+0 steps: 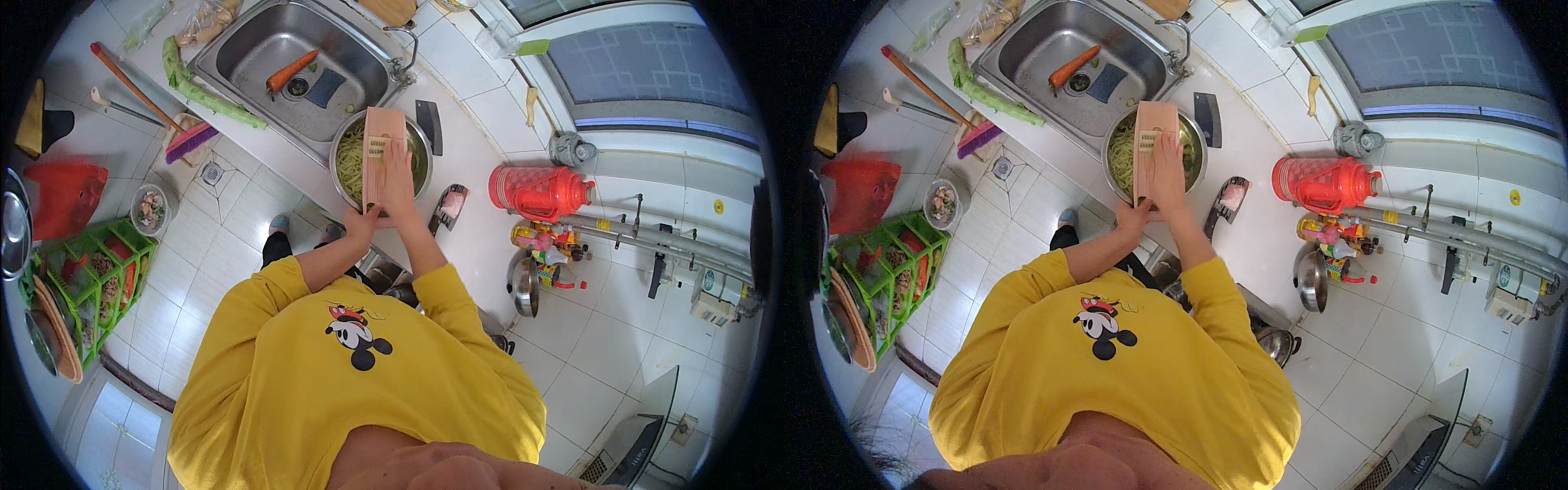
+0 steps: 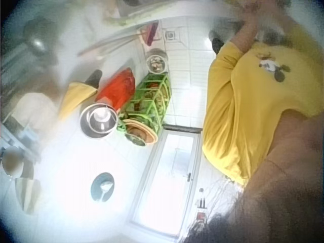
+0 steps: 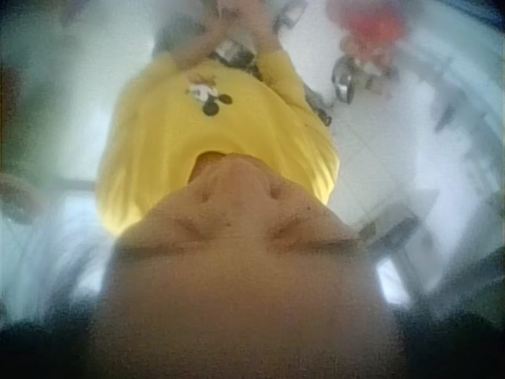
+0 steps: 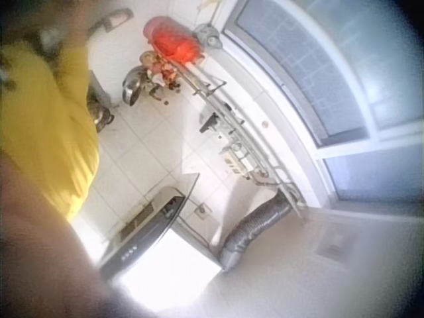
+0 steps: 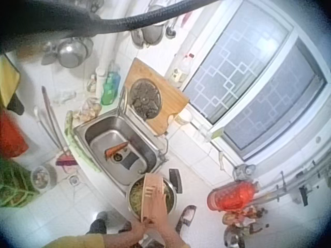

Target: The person grates a cucumber into a metal bowl using a handheld grater. The grated cucumber accumulates in the bowl, and the person briefly adjusts the bowl's position before finishing.

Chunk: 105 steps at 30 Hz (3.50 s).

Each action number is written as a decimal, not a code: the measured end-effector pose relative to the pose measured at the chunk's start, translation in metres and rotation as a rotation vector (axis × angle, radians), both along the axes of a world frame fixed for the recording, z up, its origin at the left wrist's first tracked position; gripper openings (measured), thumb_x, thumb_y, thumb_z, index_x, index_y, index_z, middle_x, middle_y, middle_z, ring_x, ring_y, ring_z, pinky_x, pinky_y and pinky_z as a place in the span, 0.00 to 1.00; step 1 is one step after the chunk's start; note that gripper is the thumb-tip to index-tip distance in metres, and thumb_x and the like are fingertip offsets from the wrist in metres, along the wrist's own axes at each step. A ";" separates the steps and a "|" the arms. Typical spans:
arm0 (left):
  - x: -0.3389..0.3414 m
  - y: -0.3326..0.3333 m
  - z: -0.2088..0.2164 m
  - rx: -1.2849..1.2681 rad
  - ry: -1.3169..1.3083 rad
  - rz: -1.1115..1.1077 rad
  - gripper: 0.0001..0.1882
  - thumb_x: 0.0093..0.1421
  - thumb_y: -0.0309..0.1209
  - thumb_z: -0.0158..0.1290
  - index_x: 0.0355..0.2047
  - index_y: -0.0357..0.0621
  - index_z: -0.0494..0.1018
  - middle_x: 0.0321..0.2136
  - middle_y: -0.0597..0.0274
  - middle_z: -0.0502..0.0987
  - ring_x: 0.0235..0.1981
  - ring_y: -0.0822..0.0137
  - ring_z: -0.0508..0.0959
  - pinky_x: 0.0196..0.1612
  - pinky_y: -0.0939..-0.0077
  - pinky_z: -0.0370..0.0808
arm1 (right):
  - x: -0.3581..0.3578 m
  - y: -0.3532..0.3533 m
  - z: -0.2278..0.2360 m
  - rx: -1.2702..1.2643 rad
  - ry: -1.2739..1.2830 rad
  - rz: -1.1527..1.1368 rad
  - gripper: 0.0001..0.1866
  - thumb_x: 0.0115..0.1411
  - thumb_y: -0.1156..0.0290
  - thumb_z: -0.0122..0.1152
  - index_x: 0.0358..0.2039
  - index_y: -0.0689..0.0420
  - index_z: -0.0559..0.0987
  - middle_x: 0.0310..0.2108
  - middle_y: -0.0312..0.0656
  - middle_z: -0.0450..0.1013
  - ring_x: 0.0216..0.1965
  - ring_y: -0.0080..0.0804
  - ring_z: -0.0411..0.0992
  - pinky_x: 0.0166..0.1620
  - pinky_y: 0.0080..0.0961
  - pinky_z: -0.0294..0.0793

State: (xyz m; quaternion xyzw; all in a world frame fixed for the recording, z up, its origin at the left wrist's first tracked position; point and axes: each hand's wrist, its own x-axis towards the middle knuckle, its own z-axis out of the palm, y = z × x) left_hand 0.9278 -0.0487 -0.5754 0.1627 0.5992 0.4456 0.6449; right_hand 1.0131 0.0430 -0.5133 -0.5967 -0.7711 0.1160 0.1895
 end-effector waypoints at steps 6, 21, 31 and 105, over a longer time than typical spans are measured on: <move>0.002 -0.004 -0.017 -0.007 -0.085 -0.033 0.15 0.63 0.33 0.63 0.41 0.33 0.75 0.34 0.56 0.81 0.28 0.68 0.81 0.26 0.72 0.74 | -0.013 0.002 -0.001 0.071 -0.046 -0.067 0.30 0.69 0.65 0.49 0.67 0.70 0.62 0.69 0.62 0.57 0.72 0.57 0.51 0.73 0.56 0.43; -0.007 0.002 0.019 -0.074 -0.075 -0.003 0.17 0.62 0.34 0.64 0.42 0.34 0.73 0.33 0.58 0.80 0.29 0.69 0.79 0.27 0.70 0.71 | -0.012 0.126 -0.022 0.053 -0.032 -0.099 0.27 0.73 0.64 0.42 0.67 0.67 0.64 0.69 0.58 0.58 0.72 0.55 0.52 0.72 0.57 0.44; 0.004 -0.003 -0.014 0.032 -0.261 0.036 0.12 0.64 0.26 0.58 0.46 0.34 0.74 0.38 0.56 0.81 0.33 0.64 0.83 0.31 0.70 0.79 | -0.005 -0.017 0.006 -0.062 0.076 -0.106 0.31 0.70 0.70 0.43 0.72 0.63 0.54 0.73 0.55 0.51 0.75 0.56 0.44 0.74 0.54 0.37; -0.006 0.000 0.020 -0.047 -0.151 0.030 0.18 0.62 0.32 0.64 0.46 0.34 0.72 0.36 0.58 0.80 0.30 0.68 0.79 0.29 0.71 0.75 | -0.020 0.035 0.009 -0.005 -0.225 0.188 0.35 0.66 0.64 0.53 0.71 0.61 0.58 0.70 0.55 0.58 0.72 0.53 0.52 0.74 0.50 0.44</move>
